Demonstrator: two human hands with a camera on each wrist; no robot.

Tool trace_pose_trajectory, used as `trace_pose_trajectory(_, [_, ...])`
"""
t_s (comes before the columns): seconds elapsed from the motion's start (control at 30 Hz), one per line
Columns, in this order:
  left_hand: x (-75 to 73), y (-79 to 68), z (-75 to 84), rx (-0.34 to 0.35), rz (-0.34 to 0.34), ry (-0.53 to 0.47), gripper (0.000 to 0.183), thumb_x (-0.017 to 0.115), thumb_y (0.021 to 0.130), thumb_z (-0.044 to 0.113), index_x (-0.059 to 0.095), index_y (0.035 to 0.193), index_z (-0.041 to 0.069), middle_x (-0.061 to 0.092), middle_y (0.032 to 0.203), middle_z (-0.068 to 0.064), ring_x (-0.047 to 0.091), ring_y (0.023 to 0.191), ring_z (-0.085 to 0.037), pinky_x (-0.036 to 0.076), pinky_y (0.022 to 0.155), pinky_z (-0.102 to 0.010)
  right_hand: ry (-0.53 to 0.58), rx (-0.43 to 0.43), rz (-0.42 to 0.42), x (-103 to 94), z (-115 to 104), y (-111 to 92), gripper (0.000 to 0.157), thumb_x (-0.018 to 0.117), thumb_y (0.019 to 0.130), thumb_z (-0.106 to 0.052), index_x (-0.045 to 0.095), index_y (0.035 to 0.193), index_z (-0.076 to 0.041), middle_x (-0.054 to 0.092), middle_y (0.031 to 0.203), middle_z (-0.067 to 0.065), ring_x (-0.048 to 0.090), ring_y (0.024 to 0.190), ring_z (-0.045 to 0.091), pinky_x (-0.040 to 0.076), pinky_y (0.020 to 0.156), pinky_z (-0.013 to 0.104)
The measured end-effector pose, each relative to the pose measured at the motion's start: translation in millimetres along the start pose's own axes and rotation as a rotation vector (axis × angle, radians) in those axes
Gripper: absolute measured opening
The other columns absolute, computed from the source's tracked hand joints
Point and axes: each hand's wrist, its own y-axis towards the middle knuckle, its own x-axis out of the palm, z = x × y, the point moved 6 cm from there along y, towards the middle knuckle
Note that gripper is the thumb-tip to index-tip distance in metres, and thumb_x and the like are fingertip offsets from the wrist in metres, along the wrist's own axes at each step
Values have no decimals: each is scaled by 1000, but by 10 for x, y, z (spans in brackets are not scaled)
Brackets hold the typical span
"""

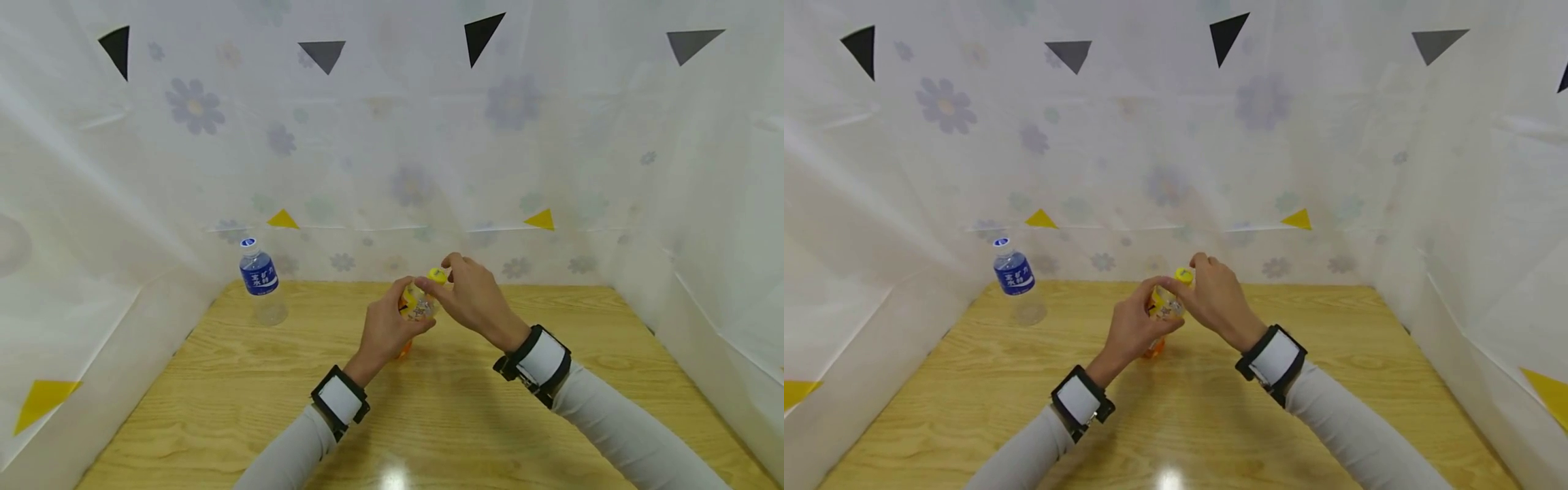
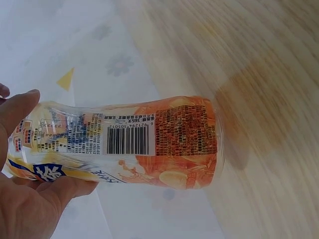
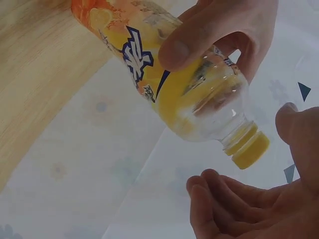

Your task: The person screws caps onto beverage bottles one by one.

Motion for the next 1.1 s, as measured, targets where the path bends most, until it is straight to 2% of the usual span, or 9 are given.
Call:
trace_pose_trajectory(0.1, [-5, -2, -2, -2, 0, 10, 75, 89, 80, 30, 52, 144, 17, 74, 105, -9, 72, 85, -19, 57, 67, -24, 39, 5, -48, -17, -5, -13, 70, 64, 97, -51, 49, 142, 1, 65, 122, 23, 65, 109, 36, 55, 85, 51])
trace_pose_trajectory(0.17, [-6, 0, -6, -4, -1, 13, 76, 89, 79, 30, 52, 145, 15, 74, 104, -9, 72, 84, -19, 57, 66, -25, 68, -9, -74, -41, -24, -20, 69, 68, 97, -43, 44, 148, -2, 62, 128, 24, 62, 114, 38, 53, 89, 53])
trace_pose_trajectory(0.3, [-10, 10, -8, 1, 3, 20, 77, 89, 79, 28, 51, 145, 13, 74, 107, -10, 73, 87, -20, 59, 69, -28, 108, -81, -95, -96, -85, -32, 57, 69, 97, -18, 47, 148, -4, 59, 136, 23, 60, 119, 43, 51, 96, 56])
trace_pose_trajectory(0.43, [-12, 15, -9, 3, 3, 17, 78, 89, 79, 27, 51, 145, 13, 73, 110, -11, 73, 91, -21, 59, 72, -30, 126, -141, -75, -132, -133, -38, 48, 62, 96, 0, 54, 143, -5, 58, 142, 19, 59, 123, 44, 51, 97, 57])
trace_pose_trajectory(0.73, [8, 1, -5, 22, -3, -7, 76, 88, 80, 27, 51, 145, 11, 73, 110, -11, 72, 90, -22, 59, 70, -30, 109, -151, -53, -92, -118, -52, 40, 53, 93, 12, 64, 129, -3, 67, 120, 18, 66, 108, 37, 57, 87, 51])
trace_pose_trajectory(1.1, [15, -6, -10, 17, 4, 21, 76, 89, 80, 29, 51, 144, 14, 73, 109, -10, 72, 89, -20, 58, 70, -28, 97, -172, -31, -79, -127, -57, 37, 54, 94, 11, 65, 127, -1, 66, 116, 18, 67, 102, 35, 57, 85, 49])
